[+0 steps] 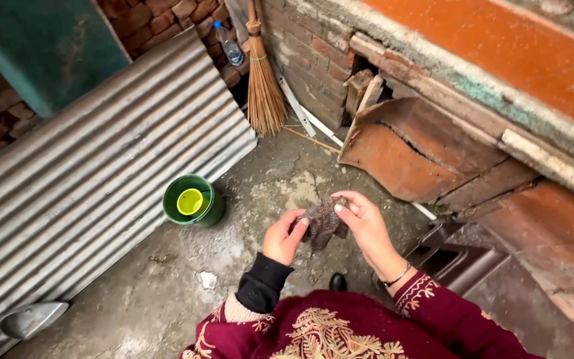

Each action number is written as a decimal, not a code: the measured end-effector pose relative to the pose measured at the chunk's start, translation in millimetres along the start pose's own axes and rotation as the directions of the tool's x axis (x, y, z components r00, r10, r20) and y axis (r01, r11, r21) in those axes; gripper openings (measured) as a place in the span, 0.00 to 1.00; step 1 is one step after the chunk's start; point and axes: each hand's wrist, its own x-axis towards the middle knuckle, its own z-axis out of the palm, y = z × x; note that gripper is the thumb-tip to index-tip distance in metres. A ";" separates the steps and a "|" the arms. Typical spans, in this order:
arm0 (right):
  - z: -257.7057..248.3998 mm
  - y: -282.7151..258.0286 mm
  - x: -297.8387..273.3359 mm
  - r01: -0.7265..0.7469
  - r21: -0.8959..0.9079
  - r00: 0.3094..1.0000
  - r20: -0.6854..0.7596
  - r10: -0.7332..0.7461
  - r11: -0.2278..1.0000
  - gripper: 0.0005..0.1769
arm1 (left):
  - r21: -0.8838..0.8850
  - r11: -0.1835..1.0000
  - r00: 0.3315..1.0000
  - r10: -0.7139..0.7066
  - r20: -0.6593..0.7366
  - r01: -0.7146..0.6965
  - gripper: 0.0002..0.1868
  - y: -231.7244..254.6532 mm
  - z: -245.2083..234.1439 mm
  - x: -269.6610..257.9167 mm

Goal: Cleaning window panes by wiping them with a cloth, then washing and wringing the cloth in a bowl of water.

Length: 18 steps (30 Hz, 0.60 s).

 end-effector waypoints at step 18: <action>48.6 88.9 -216.0 -0.030 -0.035 1.000 -0.006 0.030 0.999 0.18 | 0.213 0.976 0.987 0.005 0.163 -0.040 0.20 -62.4 -26.3 -208.6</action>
